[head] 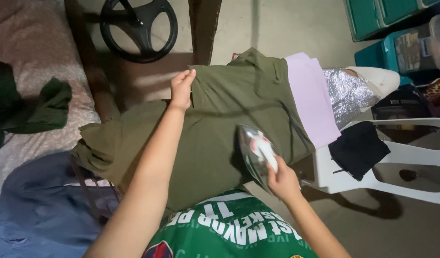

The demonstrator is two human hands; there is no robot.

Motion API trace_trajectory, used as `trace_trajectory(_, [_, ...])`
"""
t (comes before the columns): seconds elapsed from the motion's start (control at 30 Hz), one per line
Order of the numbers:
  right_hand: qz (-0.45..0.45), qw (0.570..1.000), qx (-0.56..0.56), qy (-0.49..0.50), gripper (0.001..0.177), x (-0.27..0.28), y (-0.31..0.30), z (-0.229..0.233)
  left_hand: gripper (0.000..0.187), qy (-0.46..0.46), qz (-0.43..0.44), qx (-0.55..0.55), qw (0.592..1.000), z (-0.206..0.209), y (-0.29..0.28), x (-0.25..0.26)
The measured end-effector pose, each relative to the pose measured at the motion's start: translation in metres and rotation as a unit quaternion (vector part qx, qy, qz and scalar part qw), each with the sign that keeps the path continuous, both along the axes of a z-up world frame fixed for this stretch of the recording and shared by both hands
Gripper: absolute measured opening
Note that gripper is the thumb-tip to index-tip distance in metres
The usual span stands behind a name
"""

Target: Ironing various shirts and pants on a folding ironing board.

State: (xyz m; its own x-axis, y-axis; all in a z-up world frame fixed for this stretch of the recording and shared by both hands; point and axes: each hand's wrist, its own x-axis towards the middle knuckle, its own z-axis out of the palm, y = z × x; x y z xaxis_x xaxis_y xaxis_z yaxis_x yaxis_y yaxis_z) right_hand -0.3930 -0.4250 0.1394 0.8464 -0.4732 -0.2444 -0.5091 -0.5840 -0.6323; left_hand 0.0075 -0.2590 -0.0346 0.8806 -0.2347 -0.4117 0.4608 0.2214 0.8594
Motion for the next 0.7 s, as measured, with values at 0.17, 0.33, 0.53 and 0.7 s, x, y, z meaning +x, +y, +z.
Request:
trace_trajectory(0.17, [-0.098,0.995,-0.027,0.017,0.035,-0.025,0.006,-0.015,0.022,-0.032,-0.02,-0.037,0.999,-0.007,-0.002,0.0])
trace_trajectory(0.33, [-0.137,0.989,-0.018,-0.043,0.029,0.048,-0.002,-0.034,0.018,-0.069,-0.025,0.029,0.997,-0.004,-0.002,0.0])
trace_trajectory(0.53, [-0.14,0.976,-0.048,-0.16,0.026,0.184,-0.049,-0.047,0.022,-0.075,-0.045,0.122,0.989,0.0,-0.002,-0.002])
trace_trajectory(0.7, [-0.122,0.982,-0.041,-0.139,0.028,0.241,-0.073,-0.03,0.03,-0.119,-0.066,0.258,0.956,-0.014,-0.005,0.003])
